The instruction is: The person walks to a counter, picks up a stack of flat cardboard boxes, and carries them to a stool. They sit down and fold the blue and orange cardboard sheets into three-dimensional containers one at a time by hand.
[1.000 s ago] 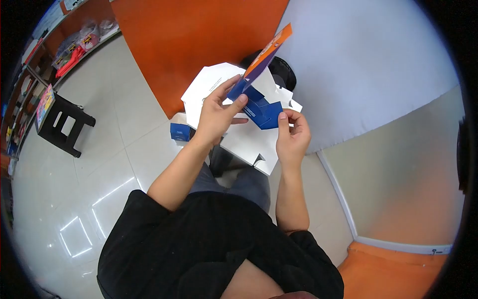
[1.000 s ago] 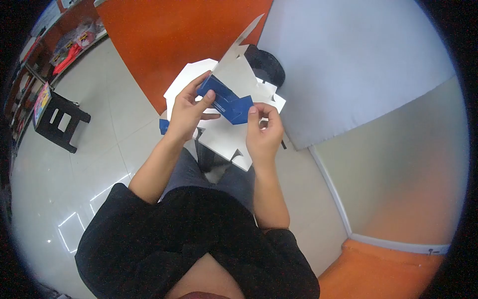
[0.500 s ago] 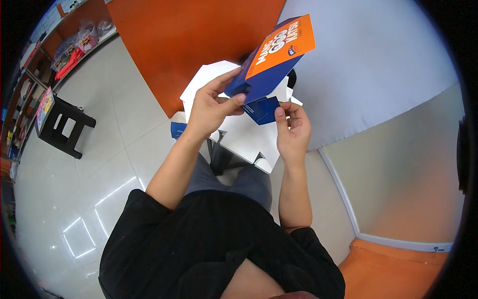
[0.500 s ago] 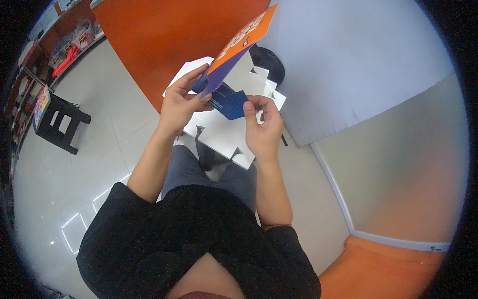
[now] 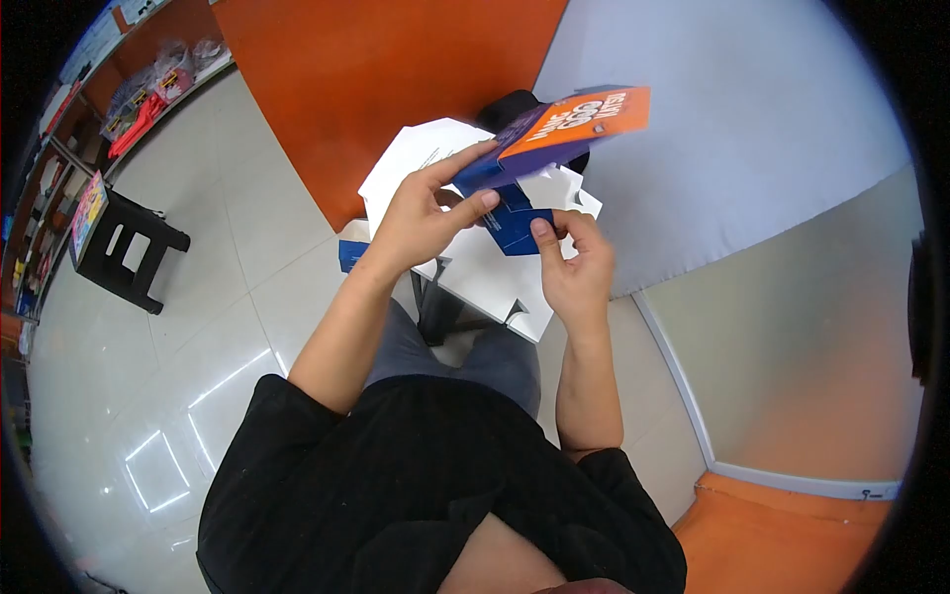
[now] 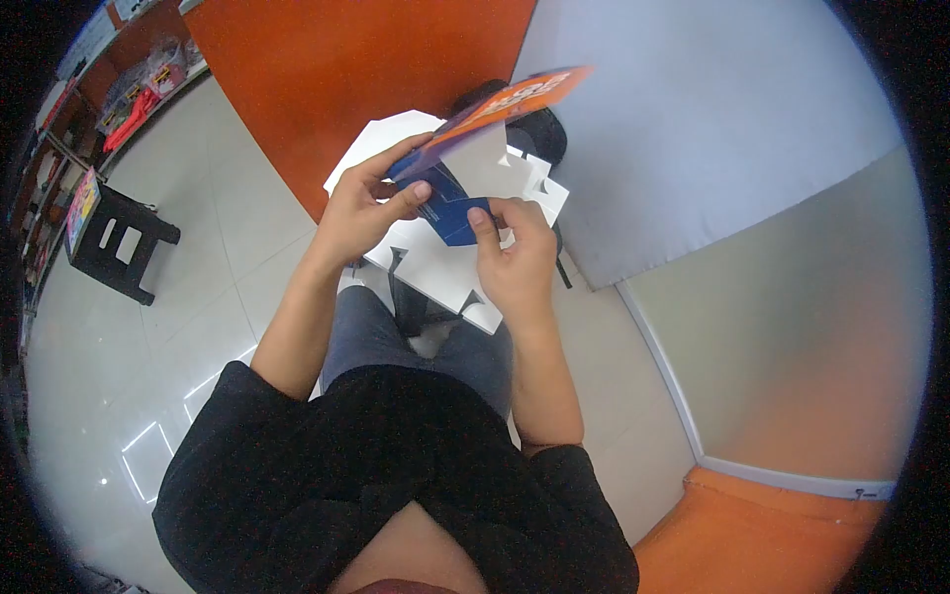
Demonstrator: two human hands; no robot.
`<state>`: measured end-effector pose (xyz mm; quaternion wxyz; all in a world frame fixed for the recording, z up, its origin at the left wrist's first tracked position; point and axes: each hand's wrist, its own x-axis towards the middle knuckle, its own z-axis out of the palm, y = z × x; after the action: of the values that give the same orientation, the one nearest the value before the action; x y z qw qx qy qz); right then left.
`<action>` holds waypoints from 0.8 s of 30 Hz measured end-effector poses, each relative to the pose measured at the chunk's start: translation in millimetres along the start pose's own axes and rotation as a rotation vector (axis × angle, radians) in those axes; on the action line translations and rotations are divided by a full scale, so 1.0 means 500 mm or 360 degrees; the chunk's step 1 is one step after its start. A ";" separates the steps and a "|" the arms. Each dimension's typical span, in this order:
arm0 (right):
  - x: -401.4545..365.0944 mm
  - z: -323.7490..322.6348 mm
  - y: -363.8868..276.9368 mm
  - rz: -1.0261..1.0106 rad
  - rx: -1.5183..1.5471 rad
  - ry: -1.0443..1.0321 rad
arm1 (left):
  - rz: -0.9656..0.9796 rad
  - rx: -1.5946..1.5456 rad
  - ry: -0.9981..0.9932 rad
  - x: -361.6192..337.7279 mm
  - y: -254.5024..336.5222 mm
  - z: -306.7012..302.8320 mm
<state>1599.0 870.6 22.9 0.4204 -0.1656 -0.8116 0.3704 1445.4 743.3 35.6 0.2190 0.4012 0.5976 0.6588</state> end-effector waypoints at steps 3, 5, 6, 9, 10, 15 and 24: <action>0.005 -0.002 -0.014 0.0056 0.0150 -0.0012 | -0.0100 -0.0106 -0.0060 0.002 0.002 -0.007; 0.008 -0.007 -0.015 0.0152 0.0197 -0.0080 | -0.0115 -0.0207 -0.0112 -0.001 -0.007 -0.010; 0.012 -0.011 -0.011 0.0213 0.0195 -0.0136 | -0.0122 -0.0258 -0.0140 0.000 -0.011 -0.010; 0.010 0.010 0.005 0.0132 0.0184 -0.0110 | -0.0109 -0.0216 -0.0198 0.000 -0.016 -0.005; 0.006 0.017 0.008 0.0062 0.0180 -0.0074 | -0.0125 -0.0176 -0.0216 -0.002 -0.017 -0.006; 0.016 0.011 0.016 0.0549 0.0582 -0.0206 | -0.0006 -0.0223 -0.0062 -0.007 -0.032 0.016; 0.018 -0.030 -0.086 -0.0106 0.1041 -0.0547 | 0.0291 -0.0284 0.0234 -0.044 -0.032 0.068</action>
<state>1607.7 853.9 65.7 0.3206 0.0687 -0.7139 0.6188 1481.8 750.4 13.0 0.1485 0.3836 0.5119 0.7541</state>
